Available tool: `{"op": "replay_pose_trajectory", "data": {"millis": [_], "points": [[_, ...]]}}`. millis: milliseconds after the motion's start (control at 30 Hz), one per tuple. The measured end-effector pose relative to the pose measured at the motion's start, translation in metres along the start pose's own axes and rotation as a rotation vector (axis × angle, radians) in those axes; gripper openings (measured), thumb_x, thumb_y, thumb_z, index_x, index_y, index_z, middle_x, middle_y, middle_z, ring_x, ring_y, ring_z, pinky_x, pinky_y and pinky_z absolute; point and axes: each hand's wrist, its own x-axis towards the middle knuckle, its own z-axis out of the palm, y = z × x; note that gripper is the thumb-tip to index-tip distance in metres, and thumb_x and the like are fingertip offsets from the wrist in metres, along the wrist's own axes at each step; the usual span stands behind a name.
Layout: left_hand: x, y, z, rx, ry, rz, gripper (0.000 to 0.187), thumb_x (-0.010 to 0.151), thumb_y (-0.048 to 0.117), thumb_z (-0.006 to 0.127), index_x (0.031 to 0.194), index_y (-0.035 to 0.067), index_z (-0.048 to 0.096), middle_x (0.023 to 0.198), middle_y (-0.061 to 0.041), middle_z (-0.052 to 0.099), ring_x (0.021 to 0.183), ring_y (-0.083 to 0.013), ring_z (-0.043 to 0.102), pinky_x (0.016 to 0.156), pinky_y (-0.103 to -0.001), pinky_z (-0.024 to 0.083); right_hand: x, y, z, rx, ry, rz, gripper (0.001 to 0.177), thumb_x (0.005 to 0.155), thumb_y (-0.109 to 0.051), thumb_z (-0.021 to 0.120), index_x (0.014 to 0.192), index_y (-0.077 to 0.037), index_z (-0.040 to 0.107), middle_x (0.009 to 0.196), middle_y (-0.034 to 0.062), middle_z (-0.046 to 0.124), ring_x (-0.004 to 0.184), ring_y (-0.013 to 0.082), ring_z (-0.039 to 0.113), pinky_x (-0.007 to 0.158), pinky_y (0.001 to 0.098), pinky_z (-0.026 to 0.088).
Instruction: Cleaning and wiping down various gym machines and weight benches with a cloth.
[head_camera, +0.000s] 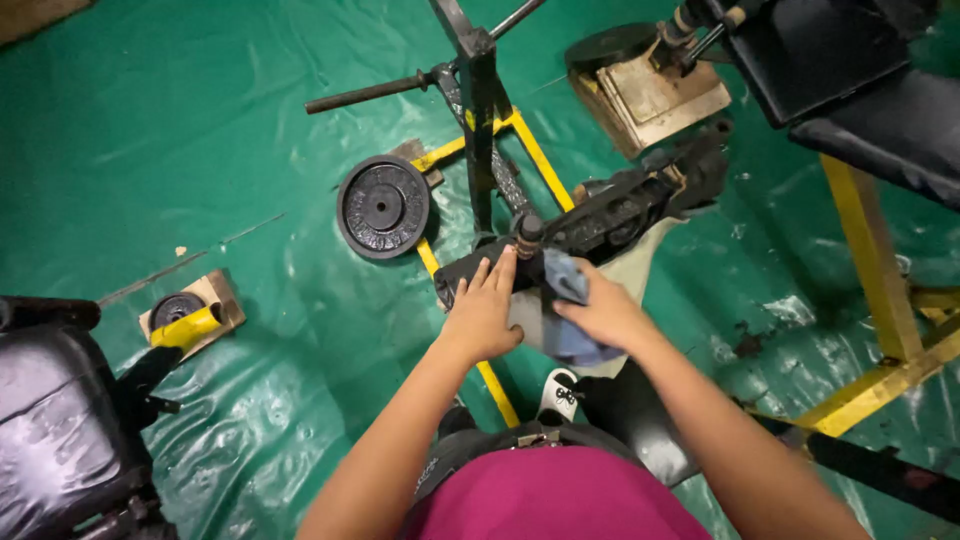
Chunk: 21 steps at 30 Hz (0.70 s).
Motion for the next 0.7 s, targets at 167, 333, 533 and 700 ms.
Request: {"op": "replay_pose_trajectory", "data": {"millis": [167,333,533,700], "points": [[0.004,-0.001,0.000,0.017,-0.016,0.002,0.123,0.070,0.030,0.082,0.160,0.006,0.002,0.169,-0.013,0.018,0.153,-0.0404,0.020,0.117,-0.062,0.026,0.011,0.014,-0.045,0.290,0.259,-0.136,0.071,0.079,-0.032,0.085,0.139,-0.009,0.054,0.124,0.0179,0.072,0.115,0.0315,0.069,0.098,0.0405,0.053],[0.006,-0.002,-0.001,0.014,-0.046,-0.002,0.123,0.073,0.032,0.081,0.162,0.006,0.000,0.167,-0.013,0.019,0.154,-0.0404,0.019,0.117,-0.062,0.026,0.049,0.042,-0.031,0.270,0.523,-0.117,0.073,0.086,-0.031,0.081,0.146,-0.010,0.046,0.130,0.0188,0.069,0.113,0.0339,0.070,0.095,0.0423,0.054],[0.005,-0.002,-0.002,0.047,-0.041,0.005,0.125,0.071,0.030,0.083,0.161,0.007,0.000,0.170,-0.011,0.015,0.154,-0.0398,0.019,0.117,-0.062,0.027,0.010,0.043,0.042,-0.020,0.070,-0.013,0.082,0.077,-0.046,0.079,0.148,-0.023,0.044,0.120,0.0269,0.071,0.113,0.0434,0.067,0.096,0.0471,0.053],[0.007,0.001,-0.011,0.024,-0.105,-0.023,0.125,0.070,0.027,0.084,0.160,0.008,-0.001,0.170,-0.009,0.013,0.154,-0.0381,0.017,0.118,-0.061,0.025,-0.036,0.030,0.030,-0.108,-0.211,-0.098,0.073,0.070,-0.042,0.082,0.133,-0.011,0.062,0.117,0.0201,0.074,0.111,0.0325,0.071,0.097,0.0418,0.054]]}}
